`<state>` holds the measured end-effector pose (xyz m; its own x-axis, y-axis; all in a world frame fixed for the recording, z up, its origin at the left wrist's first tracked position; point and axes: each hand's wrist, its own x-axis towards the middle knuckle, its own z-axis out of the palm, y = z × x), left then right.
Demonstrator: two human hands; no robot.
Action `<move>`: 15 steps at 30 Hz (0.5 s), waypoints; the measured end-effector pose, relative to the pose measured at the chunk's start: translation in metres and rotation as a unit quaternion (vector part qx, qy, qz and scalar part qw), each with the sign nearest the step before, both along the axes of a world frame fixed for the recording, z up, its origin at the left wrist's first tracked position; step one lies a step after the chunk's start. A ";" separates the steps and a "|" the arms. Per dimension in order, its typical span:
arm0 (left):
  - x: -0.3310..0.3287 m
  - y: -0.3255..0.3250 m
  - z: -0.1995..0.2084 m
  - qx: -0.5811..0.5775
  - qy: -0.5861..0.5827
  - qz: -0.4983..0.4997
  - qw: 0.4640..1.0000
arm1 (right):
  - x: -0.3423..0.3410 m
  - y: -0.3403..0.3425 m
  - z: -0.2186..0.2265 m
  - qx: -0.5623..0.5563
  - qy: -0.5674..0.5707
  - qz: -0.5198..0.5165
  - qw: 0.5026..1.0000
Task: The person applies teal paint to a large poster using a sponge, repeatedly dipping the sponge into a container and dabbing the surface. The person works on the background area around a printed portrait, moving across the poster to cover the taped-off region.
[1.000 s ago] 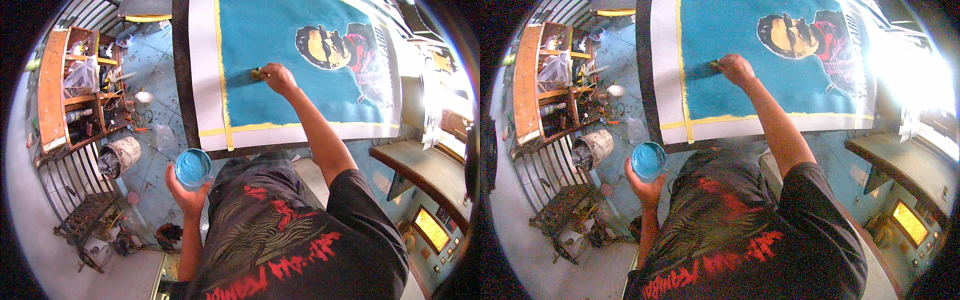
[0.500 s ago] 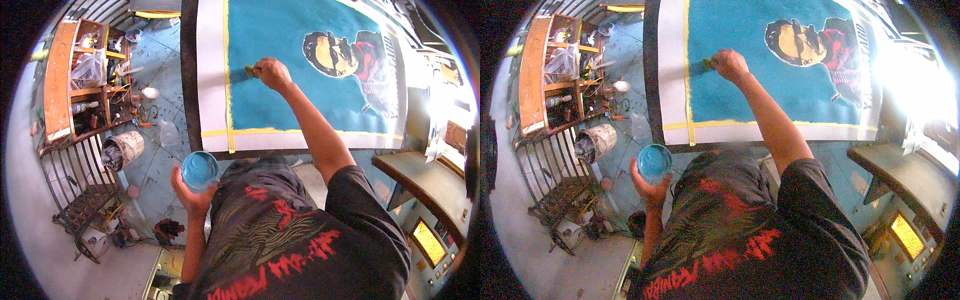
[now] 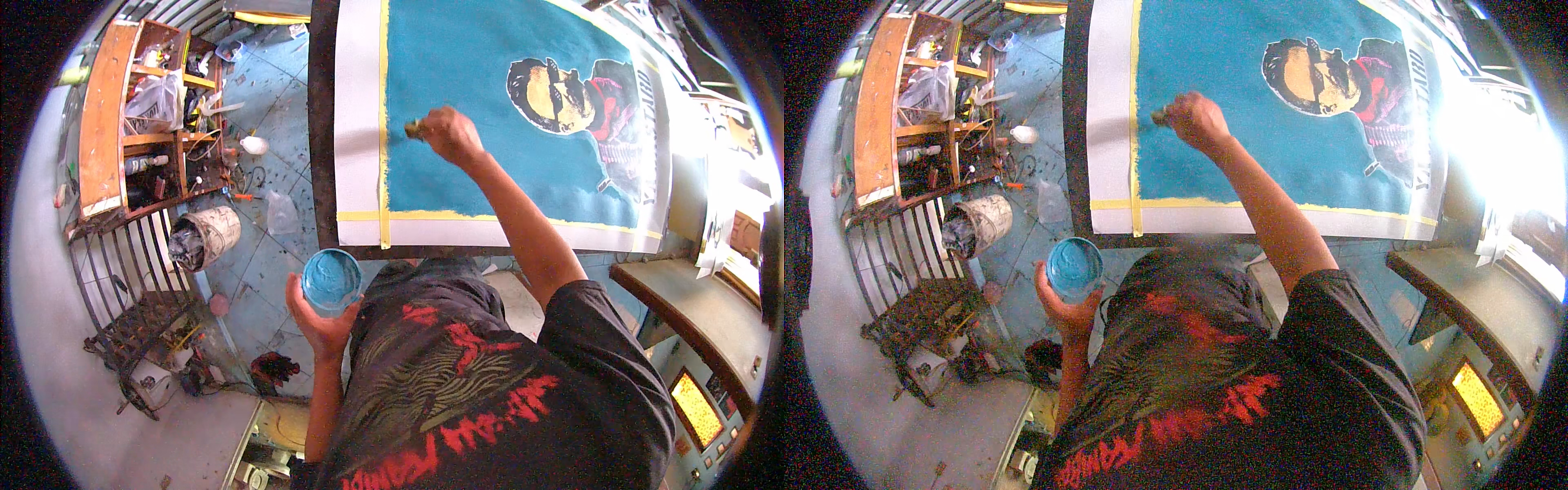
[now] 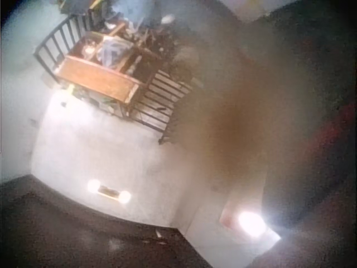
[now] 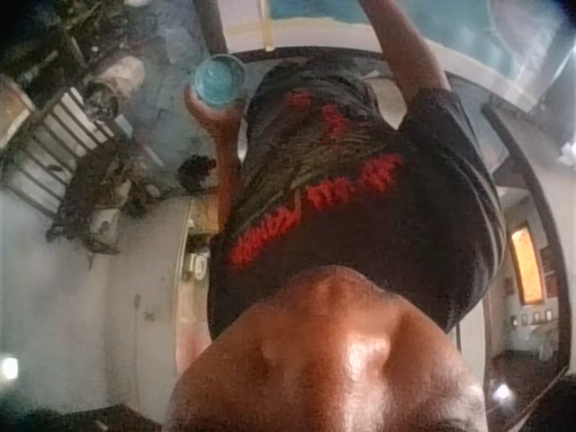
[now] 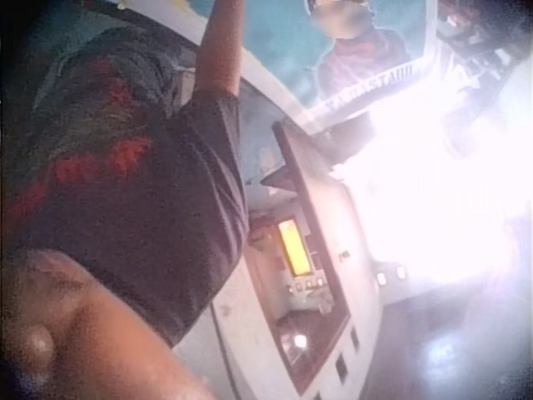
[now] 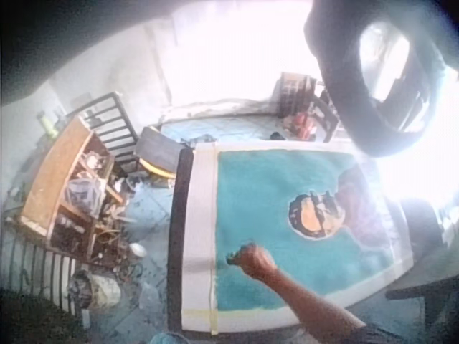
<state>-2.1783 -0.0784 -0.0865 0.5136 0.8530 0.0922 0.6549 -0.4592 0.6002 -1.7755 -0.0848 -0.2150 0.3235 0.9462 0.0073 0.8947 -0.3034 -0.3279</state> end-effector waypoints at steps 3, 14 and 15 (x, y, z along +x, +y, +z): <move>-0.003 0.001 -0.001 -0.011 -0.006 0.011 1.000 | -0.010 -0.015 0.002 0.053 0.036 0.015 0.998; -0.006 0.009 -0.004 -0.028 -0.010 0.012 0.999 | -0.024 0.009 -0.005 -0.005 0.101 -0.011 0.995; -0.006 0.010 -0.004 -0.029 -0.012 0.008 0.999 | -0.021 0.010 -0.002 0.010 0.070 0.014 0.997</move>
<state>-2.1844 -0.0685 -0.0902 0.4975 0.8658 0.0542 0.6479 -0.4124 0.6404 -1.7969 -0.0744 -0.2166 0.2965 0.9549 -0.0170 0.8480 -0.2715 -0.4551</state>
